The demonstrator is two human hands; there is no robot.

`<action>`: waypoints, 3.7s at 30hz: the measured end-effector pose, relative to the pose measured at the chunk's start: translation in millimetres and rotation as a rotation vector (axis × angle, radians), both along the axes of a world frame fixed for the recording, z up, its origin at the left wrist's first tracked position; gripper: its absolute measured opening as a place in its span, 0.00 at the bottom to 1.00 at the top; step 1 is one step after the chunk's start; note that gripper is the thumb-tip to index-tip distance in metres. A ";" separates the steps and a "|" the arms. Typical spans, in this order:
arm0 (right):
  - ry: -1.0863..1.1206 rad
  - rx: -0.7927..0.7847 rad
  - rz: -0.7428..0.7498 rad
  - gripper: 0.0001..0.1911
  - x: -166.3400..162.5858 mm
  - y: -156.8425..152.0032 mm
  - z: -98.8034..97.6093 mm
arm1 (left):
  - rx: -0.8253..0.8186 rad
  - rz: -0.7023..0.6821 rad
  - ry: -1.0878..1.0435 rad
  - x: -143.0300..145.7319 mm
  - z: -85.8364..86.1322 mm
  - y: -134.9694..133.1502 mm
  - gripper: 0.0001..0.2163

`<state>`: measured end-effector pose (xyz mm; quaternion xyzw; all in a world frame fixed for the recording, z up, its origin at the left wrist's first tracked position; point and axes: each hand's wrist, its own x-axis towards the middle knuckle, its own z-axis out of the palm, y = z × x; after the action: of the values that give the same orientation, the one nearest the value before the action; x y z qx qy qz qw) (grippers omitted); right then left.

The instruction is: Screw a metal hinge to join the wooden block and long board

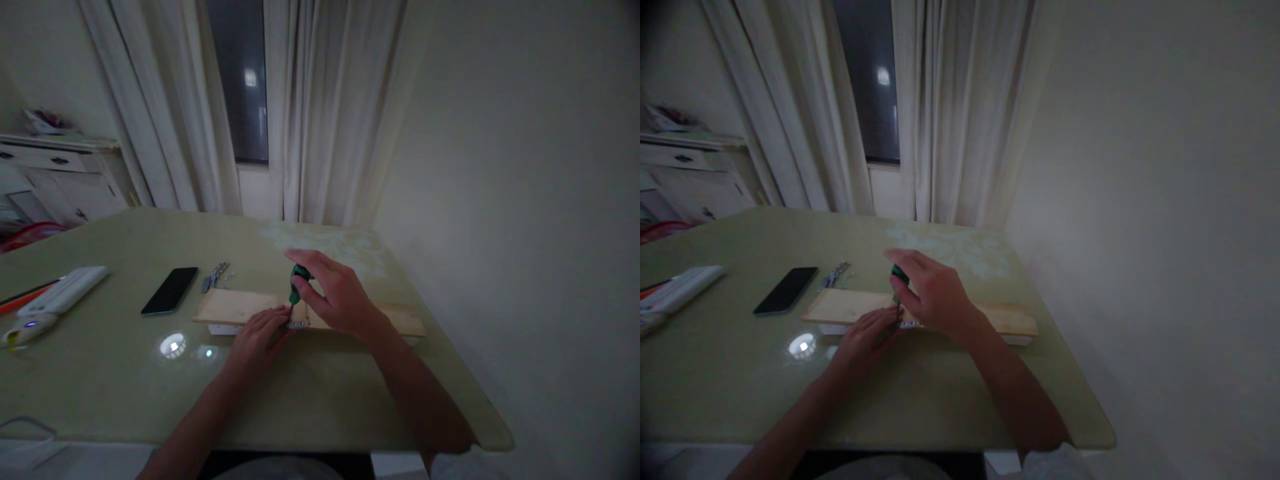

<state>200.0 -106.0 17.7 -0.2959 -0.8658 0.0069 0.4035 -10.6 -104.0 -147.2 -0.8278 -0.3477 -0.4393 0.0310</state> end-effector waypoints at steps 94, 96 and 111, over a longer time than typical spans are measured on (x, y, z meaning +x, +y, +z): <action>0.032 0.010 0.021 0.16 0.8 5.2 -5.7 | -0.006 -0.006 -0.009 1.2 4.5 -1.5 0.10; 0.123 0.226 -0.187 0.14 -4.3 12.9 -18.1 | 0.010 -0.010 -0.005 0.9 2.9 -0.5 0.10; 0.030 0.136 -0.324 0.18 -8.8 6.4 -11.7 | 0.017 -0.003 0.004 0.6 2.7 -0.6 0.09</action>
<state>191.2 -99.6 6.0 -0.4034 -0.7991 -0.1123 0.4314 -10.0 -104.6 -144.4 -0.8289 -0.3426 -0.4406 0.0381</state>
